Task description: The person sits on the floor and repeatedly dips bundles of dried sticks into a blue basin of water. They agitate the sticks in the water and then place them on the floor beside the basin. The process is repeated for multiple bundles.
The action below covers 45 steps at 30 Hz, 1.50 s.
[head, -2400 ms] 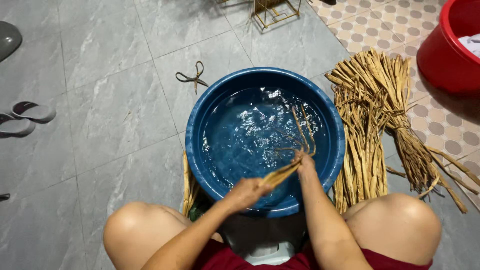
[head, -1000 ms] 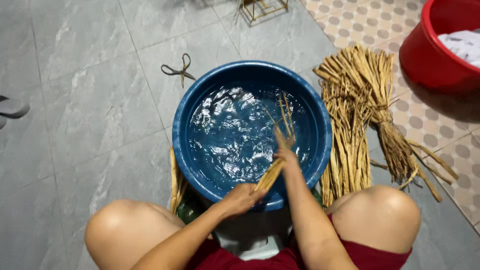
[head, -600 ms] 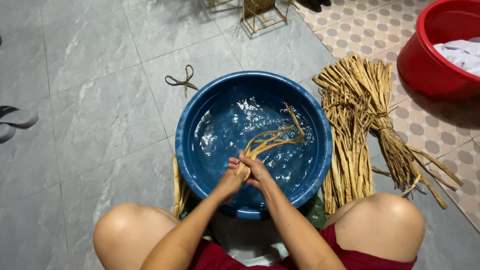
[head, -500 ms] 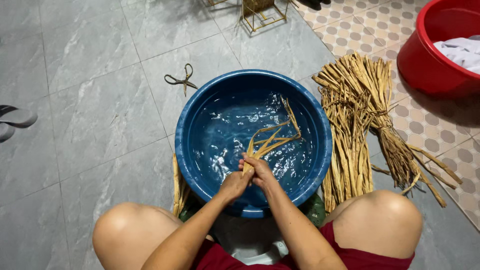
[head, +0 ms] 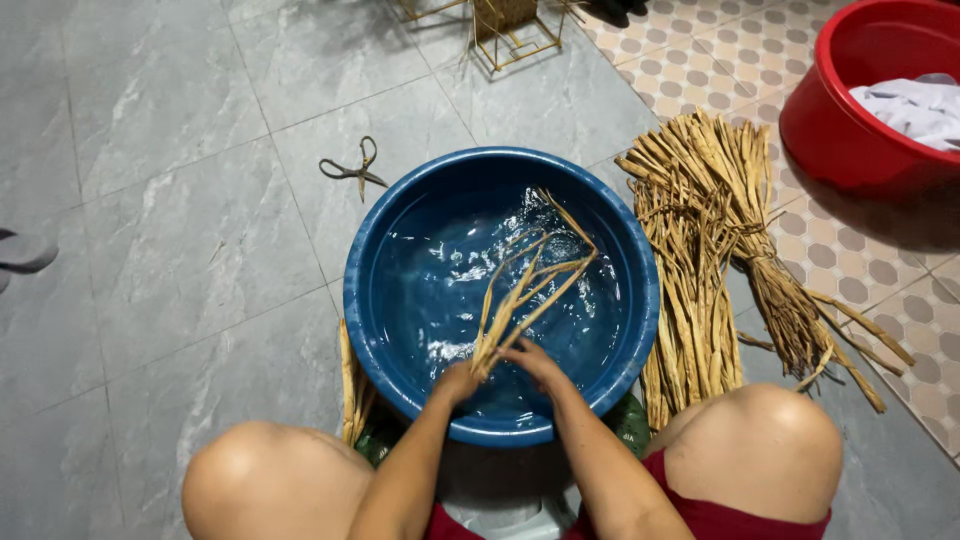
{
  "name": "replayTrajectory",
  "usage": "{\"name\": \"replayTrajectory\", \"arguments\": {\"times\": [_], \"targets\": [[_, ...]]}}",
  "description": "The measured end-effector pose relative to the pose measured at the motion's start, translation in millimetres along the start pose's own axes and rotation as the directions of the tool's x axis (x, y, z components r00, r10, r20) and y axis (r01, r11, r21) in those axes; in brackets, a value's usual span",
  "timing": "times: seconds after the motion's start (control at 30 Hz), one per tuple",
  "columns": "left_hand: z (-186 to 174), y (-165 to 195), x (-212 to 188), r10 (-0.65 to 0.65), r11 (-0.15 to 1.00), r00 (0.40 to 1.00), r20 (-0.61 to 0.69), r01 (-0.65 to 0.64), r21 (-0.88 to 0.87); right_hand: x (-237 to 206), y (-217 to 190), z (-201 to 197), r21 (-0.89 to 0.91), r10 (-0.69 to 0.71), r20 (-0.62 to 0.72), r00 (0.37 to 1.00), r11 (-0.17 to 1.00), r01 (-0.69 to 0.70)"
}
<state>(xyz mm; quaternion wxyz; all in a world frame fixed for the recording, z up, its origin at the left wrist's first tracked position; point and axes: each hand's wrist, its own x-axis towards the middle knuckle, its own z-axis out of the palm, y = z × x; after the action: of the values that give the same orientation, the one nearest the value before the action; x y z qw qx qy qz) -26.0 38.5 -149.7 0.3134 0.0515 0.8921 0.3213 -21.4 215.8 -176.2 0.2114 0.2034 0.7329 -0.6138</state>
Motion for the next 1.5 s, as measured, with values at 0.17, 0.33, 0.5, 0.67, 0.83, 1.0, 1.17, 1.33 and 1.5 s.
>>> {"name": "replayTrajectory", "arguments": {"times": [0.17,0.33,0.5,0.67,0.83,1.0,1.17,1.33,1.5], "targets": [[6,1,-3,-0.197,0.95,0.971,0.138,0.154,0.272,-4,14,-16,-0.01,0.102,-0.444,0.89,0.993,-0.119],[5,15,5,0.147,0.984,0.985,0.093,-0.155,0.083,-5,5,18,0.355,0.17,-0.243,0.955,0.932,-0.076],[27,33,15,0.324,0.939,0.943,-0.074,-0.33,-0.096,2,-12,29,0.439,-0.068,0.111,0.992,0.898,0.012],[49,44,-2,0.226,0.929,0.969,-0.099,-0.245,-0.279,12,-24,4,0.718,0.127,0.273,0.954,0.633,-0.29],[43,60,-49,0.163,0.86,0.986,0.037,-0.124,-0.495,28,-30,-44,0.887,0.002,0.185,0.983,0.431,-0.168],[11,43,-103,0.139,0.774,0.985,0.098,-0.047,-0.632,24,-29,-97,0.943,0.054,-0.083,0.995,0.328,0.061],[-17,23,-60,0.019,0.704,0.998,0.065,0.032,-0.71,-11,-50,-28,0.886,-0.06,0.201,0.978,0.436,-0.156],[10,21,-26,-0.082,0.617,0.992,0.1,0.129,-0.776,-38,-55,44,0.664,-0.015,0.239,0.971,0.732,-0.152],[36,42,-44,0.412,0.9,0.899,-0.149,-0.427,-0.086,-6,-34,3,0.755,0.071,0.169,0.983,0.631,-0.175]]}}
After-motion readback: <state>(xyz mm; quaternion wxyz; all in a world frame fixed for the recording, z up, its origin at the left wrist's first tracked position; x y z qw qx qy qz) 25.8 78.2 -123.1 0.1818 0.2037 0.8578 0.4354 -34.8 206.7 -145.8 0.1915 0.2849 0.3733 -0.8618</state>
